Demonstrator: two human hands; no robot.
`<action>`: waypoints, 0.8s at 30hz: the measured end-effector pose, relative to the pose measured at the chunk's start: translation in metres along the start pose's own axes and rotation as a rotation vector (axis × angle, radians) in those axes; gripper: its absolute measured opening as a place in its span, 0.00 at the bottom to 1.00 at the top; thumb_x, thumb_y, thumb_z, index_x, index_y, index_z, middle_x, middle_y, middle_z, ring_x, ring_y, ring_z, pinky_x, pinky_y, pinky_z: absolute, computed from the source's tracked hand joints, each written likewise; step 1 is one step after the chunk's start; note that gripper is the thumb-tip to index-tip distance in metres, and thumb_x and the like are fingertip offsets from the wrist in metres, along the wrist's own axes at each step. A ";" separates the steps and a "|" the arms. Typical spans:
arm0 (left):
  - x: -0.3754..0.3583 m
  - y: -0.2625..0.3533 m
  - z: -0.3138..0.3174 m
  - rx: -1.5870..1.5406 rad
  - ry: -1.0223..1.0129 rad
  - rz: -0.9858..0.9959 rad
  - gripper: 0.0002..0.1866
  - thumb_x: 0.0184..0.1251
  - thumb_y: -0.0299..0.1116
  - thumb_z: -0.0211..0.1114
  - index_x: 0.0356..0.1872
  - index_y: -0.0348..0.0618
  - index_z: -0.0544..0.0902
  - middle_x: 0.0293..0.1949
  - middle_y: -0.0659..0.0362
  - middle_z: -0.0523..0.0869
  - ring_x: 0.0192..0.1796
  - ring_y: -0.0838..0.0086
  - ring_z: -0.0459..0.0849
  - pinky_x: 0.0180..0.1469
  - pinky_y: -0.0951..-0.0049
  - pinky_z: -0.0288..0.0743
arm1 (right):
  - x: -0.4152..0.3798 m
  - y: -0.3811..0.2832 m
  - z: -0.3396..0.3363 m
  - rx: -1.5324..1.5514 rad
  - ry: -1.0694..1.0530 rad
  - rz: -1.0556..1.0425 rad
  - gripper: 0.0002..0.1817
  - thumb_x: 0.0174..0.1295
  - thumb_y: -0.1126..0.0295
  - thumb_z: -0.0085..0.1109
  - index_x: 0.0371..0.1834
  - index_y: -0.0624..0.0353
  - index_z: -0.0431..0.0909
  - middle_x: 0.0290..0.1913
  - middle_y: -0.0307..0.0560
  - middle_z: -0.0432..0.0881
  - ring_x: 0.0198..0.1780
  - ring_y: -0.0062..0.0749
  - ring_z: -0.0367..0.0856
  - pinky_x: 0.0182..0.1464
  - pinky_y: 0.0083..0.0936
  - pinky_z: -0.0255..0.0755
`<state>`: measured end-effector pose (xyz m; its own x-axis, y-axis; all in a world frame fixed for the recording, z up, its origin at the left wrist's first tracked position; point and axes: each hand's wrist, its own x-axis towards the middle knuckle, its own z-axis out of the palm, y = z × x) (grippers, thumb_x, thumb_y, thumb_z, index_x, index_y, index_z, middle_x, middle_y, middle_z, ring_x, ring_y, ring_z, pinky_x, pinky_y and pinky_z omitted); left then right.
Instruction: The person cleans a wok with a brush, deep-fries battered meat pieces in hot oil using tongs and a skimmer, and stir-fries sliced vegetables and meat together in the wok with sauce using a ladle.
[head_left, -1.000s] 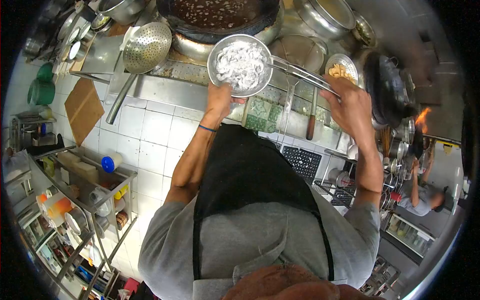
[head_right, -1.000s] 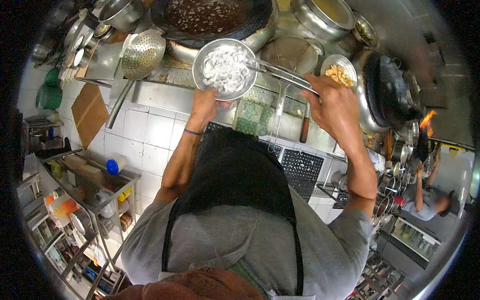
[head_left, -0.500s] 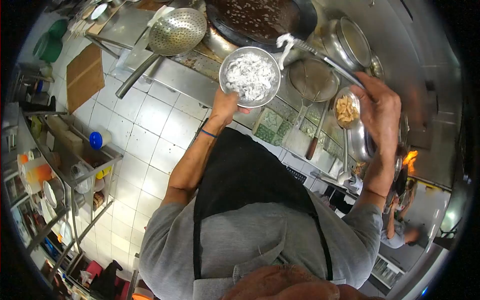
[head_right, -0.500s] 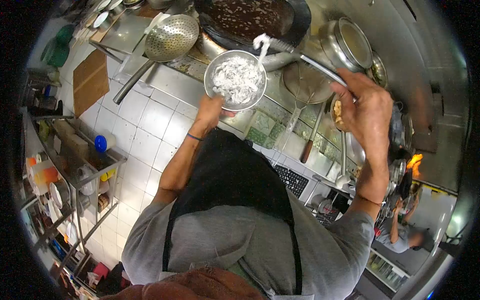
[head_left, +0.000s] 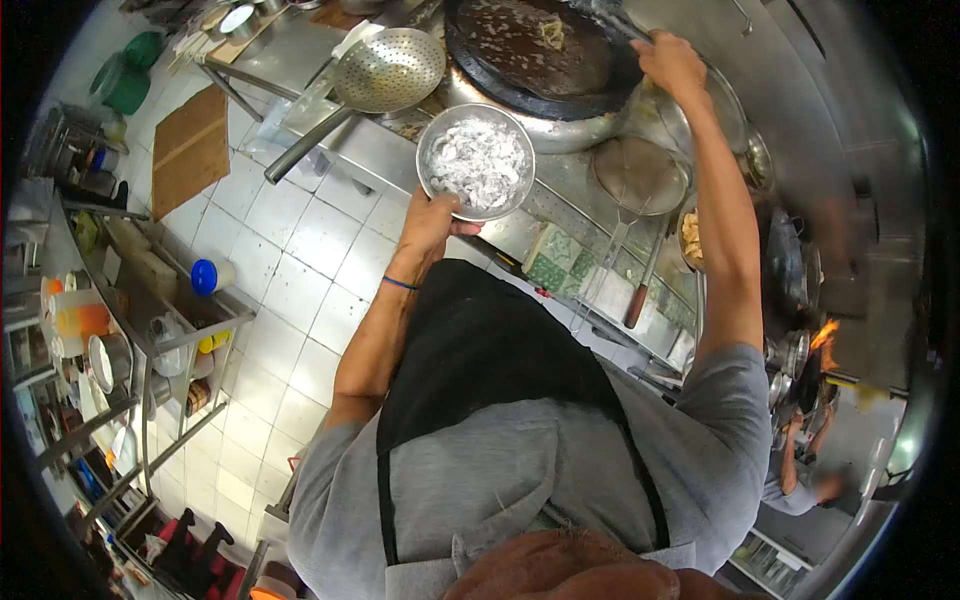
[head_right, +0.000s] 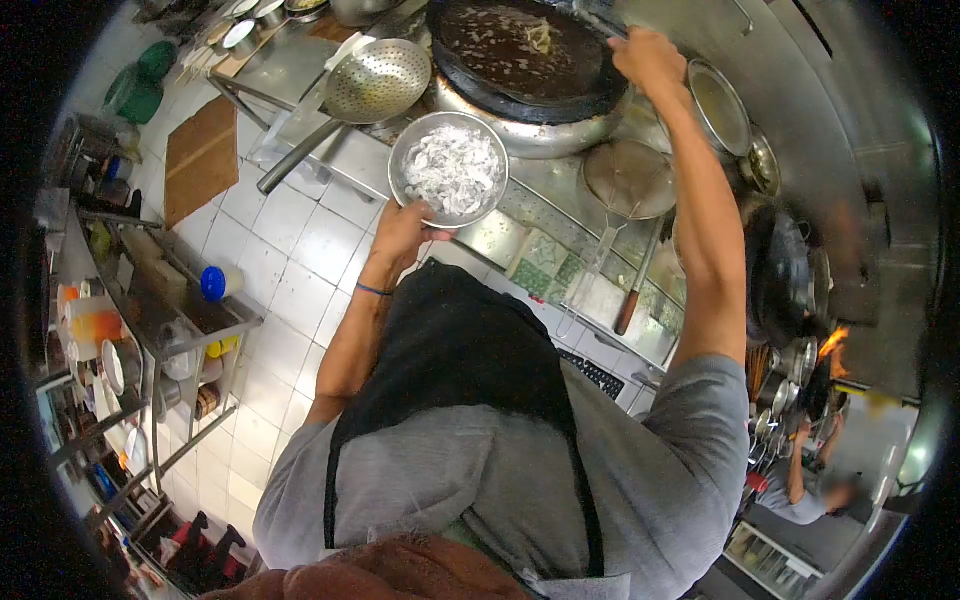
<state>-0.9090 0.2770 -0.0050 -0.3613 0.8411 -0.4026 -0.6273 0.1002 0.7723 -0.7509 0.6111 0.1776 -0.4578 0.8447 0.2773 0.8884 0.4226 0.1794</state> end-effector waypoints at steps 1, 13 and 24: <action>-0.006 0.007 -0.003 -0.031 0.037 0.001 0.29 0.58 0.18 0.51 0.64 0.27 0.64 0.51 0.41 0.82 0.40 0.56 0.88 0.29 0.66 0.90 | -0.006 -0.004 -0.013 0.084 0.031 -0.069 0.25 0.64 0.49 0.59 0.58 0.52 0.82 0.46 0.59 0.86 0.53 0.52 0.84 0.55 0.43 0.76; -0.007 0.048 0.001 0.060 -0.079 0.146 0.38 0.62 0.17 0.52 0.74 0.39 0.51 0.60 0.44 0.76 0.51 0.56 0.86 0.35 0.62 0.90 | -0.168 -0.102 -0.126 0.125 -0.127 -0.707 0.16 0.61 0.64 0.66 0.48 0.62 0.84 0.46 0.56 0.87 0.40 0.42 0.89 0.41 0.36 0.83; 0.020 0.010 -0.018 -0.054 0.013 0.049 0.33 0.61 0.18 0.52 0.70 0.33 0.56 0.56 0.41 0.78 0.46 0.56 0.87 0.32 0.62 0.90 | -0.144 -0.055 -0.155 0.231 0.213 -0.433 0.12 0.60 0.61 0.66 0.45 0.50 0.88 0.39 0.49 0.88 0.40 0.47 0.88 0.43 0.39 0.80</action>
<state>-0.9350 0.2854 -0.0145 -0.4014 0.8370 -0.3719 -0.6446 0.0303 0.7639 -0.7390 0.4148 0.2742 -0.7599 0.5015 0.4136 0.5897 0.7996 0.1139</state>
